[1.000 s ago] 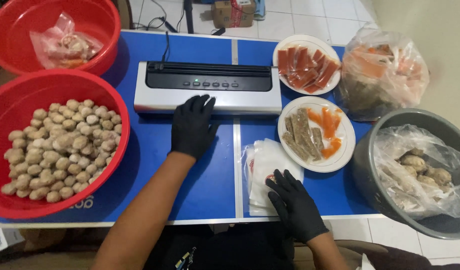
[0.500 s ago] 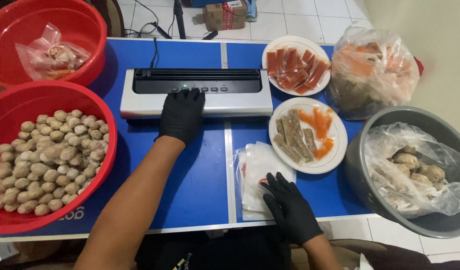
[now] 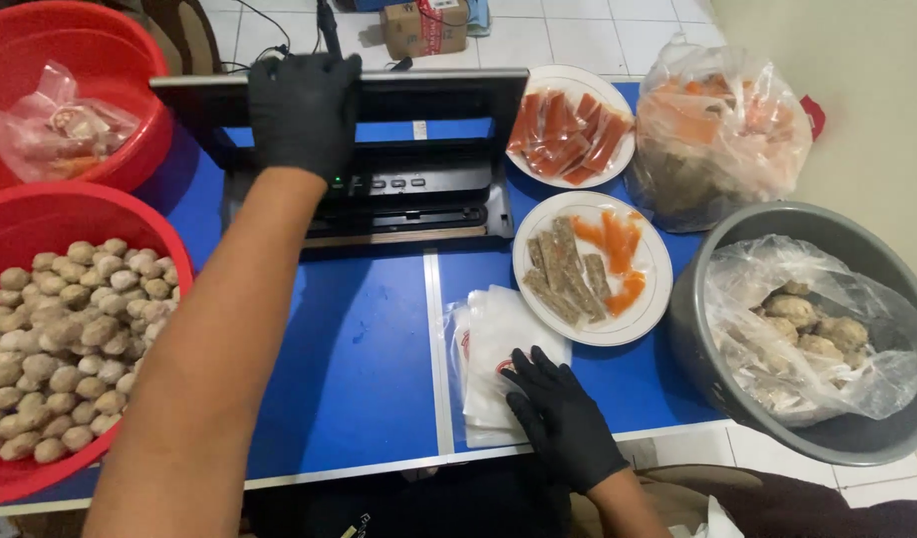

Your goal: Vacuum sealing meatballs and sliced meat into plastic bags using a vacuum sealing machine.

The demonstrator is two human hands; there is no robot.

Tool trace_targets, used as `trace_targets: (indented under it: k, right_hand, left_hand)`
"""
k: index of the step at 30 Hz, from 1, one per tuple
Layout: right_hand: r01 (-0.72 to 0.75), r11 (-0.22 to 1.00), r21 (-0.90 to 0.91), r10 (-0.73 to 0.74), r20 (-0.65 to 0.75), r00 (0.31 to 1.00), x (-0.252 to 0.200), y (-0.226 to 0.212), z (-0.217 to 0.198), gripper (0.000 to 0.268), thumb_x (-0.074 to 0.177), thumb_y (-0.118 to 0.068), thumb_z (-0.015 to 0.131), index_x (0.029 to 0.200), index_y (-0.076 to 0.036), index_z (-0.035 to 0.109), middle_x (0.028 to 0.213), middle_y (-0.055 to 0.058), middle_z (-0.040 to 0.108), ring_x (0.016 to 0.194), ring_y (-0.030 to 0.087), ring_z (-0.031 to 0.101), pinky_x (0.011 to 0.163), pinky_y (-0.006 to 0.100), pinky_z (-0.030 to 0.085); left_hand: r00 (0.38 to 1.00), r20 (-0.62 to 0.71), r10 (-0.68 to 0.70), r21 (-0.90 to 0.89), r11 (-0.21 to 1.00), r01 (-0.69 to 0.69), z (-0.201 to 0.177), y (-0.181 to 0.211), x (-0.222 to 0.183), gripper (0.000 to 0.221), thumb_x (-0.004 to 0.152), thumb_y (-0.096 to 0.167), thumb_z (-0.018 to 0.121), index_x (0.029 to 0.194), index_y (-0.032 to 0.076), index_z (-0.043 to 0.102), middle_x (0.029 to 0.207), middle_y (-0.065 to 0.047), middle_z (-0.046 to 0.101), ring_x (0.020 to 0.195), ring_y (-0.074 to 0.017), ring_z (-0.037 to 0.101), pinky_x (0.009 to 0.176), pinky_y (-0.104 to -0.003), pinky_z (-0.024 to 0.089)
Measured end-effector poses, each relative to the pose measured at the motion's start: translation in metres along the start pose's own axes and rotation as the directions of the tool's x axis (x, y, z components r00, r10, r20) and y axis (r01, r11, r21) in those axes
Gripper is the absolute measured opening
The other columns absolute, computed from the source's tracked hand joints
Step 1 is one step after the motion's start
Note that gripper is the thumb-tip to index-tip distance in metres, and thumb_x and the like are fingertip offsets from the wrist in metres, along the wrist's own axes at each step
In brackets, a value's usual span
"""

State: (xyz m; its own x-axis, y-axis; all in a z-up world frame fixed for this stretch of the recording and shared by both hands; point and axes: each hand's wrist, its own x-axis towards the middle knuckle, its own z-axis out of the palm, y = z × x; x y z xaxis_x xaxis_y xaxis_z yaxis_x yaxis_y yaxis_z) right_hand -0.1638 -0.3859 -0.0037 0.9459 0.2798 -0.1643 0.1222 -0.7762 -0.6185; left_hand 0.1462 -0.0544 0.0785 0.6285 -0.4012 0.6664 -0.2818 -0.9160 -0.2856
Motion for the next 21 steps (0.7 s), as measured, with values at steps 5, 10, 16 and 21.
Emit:
trace_targets:
  k: [5,10,16,21]
  right_hand:
    - [0.017,1.0,0.006,-0.017,0.01,1.0,-0.001,0.0,0.0,0.048,0.103,-0.039,0.047,0.147,-0.022,0.058,0.159,0.004,0.046,0.153,0.028,0.032,0.121,0.051,0.024]
    - [0.022,1.0,0.023,-0.023,0.027,0.999,-0.001,0.0,-0.003,0.049,0.103,-0.039,0.046,0.147,-0.021,0.058,0.16,0.005,0.046,0.153,0.029,0.031,0.121,0.052,0.022]
    - [0.035,0.999,0.004,-0.035,0.01,0.999,-0.001,0.001,-0.002,0.049,0.104,-0.039,0.045,0.147,-0.02,0.058,0.159,0.007,0.048,0.153,0.03,0.033,0.12,0.053,0.024]
    - [0.048,0.998,0.046,-0.044,-0.084,0.995,-0.004,-0.001,-0.009,0.046,0.102,-0.037,0.049,0.141,-0.017,0.064,0.15,0.006,0.06,0.147,0.028,0.044,0.117,0.05,0.033]
  left_hand:
    - [0.995,-0.097,0.03,0.066,0.998,-0.023,0.039,-0.015,0.017,0.021,0.094,0.025,0.069,0.115,0.026,0.074,0.091,0.001,0.071,0.077,-0.0297,0.065,0.072,-0.042,0.043]
    - [0.997,0.074,-0.007,0.008,1.0,0.007,0.051,-0.016,0.021,0.041,0.093,0.032,0.067,0.131,0.017,0.069,0.113,-0.006,0.075,0.096,-0.0347,0.066,0.083,-0.05,0.044]
    - [0.971,0.234,-0.04,-0.184,0.979,0.084,0.055,-0.018,0.021,0.066,0.092,0.042,0.069,0.147,0.008,0.059,0.138,-0.02,0.063,0.122,-0.0448,0.053,0.101,-0.059,0.035]
    - [0.971,0.204,-0.123,-0.336,0.923,0.188,-0.013,0.013,0.012,0.065,0.095,0.037,0.073,0.147,0.003,0.053,0.145,-0.025,0.058,0.132,-0.0506,0.043,0.108,-0.063,0.026]
